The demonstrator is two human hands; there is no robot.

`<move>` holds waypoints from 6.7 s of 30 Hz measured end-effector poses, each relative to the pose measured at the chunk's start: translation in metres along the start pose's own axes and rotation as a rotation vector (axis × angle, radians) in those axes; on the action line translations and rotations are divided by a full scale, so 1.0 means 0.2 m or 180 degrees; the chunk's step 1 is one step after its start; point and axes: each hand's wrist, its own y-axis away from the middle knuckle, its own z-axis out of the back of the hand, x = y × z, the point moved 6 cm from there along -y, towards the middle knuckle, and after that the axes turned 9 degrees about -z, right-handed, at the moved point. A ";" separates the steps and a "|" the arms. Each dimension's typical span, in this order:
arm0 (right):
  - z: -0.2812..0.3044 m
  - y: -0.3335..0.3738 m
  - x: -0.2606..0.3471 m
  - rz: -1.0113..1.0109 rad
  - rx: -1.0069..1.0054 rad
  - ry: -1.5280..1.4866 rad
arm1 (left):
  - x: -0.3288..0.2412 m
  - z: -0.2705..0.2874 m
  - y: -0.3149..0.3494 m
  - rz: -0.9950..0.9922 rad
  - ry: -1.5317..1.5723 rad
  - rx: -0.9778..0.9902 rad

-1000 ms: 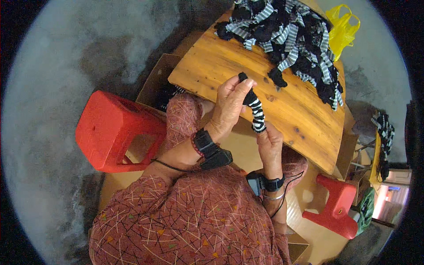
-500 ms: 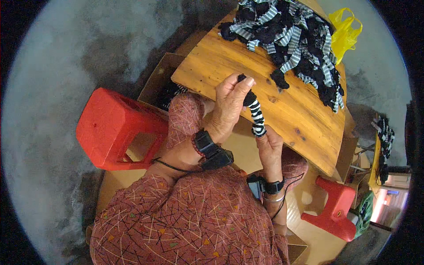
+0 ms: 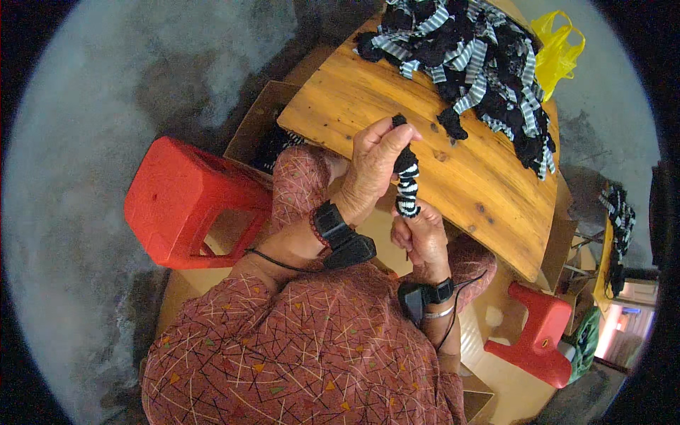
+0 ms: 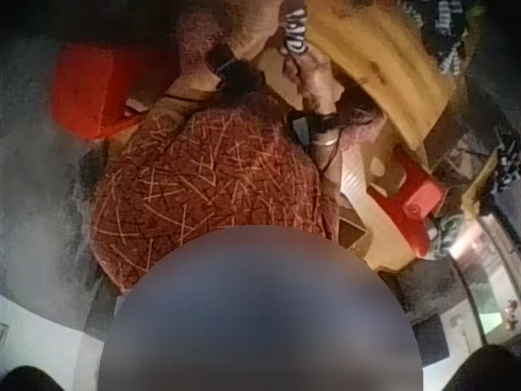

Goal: Wrapping a black fabric piece around a striped textile component to assemble a soft good.

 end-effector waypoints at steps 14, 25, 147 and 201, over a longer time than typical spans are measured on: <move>0.04 0.02 0.02 0.0861 -0.0937 0.1177 | 0.00 0.03 -0.04 -0.0432 0.0710 -0.0445; 0.07 0.03 0.05 0.0522 -0.0609 0.1217 | 0.02 0.07 -0.01 -0.0304 0.0269 -0.0216; 0.29 0.08 0.13 0.0847 -0.1458 0.0532 | 0.47 -0.01 0.18 0.1492 0.1262 0.0563; 0.22 -0.13 0.13 0.0345 -0.1520 0.1289 | 0.01 1.72 -0.16 0.0252 -0.0099 -0.2501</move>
